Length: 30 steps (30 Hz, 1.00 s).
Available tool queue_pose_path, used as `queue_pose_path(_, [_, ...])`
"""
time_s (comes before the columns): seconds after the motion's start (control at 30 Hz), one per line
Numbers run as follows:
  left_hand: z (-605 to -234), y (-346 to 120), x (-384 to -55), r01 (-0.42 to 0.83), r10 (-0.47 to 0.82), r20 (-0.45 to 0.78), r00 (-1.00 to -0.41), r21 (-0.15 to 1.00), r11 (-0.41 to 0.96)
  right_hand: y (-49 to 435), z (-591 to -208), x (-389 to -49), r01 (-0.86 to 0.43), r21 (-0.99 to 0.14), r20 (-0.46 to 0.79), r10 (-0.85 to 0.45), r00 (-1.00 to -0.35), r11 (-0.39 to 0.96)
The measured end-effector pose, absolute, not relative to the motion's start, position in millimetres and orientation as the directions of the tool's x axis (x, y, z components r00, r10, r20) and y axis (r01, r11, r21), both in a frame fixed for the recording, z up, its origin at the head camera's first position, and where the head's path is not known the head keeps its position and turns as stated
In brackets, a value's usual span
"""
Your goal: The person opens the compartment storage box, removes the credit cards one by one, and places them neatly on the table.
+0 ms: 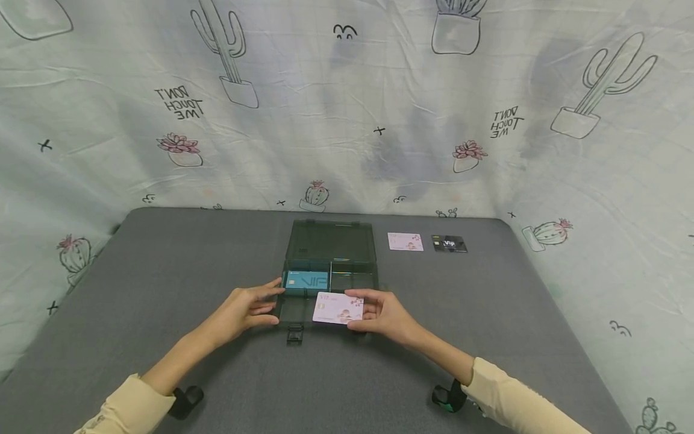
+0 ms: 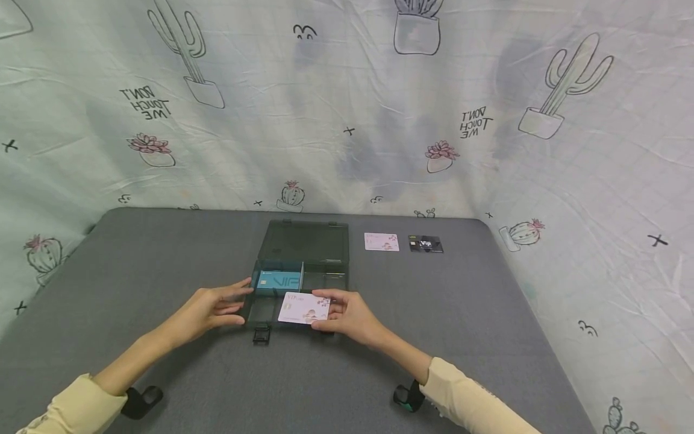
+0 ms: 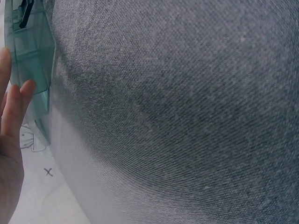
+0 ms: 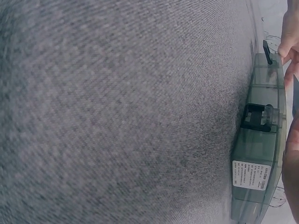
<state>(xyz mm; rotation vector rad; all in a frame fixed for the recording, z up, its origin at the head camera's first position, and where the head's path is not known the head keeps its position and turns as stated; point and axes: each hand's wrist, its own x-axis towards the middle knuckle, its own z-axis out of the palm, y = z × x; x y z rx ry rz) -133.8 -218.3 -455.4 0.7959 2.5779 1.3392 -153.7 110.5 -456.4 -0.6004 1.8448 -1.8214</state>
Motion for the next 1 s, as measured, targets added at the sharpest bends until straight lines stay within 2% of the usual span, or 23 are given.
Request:
queue_pose_path(0.23, [-457,-219,-133,0.412,0.497,0.147,-0.855,0.776,0.478,116,-453,-157,0.06,-0.997,-0.023,-0.556,-0.831,-0.048])
queue_pose_path(0.47, [-454,-218,-133,0.436,0.481,0.171,-0.86,0.735,0.519,123,-448,-159,0.069,-0.997,-0.035,-0.509,-0.86,-0.047])
queue_pose_path(1.0, [-454,-217,-131,0.42,0.5,0.146,-0.854,0.76,0.496,134,-452,-158,0.079,-0.994,-0.026,-0.528,-0.849,-0.079])
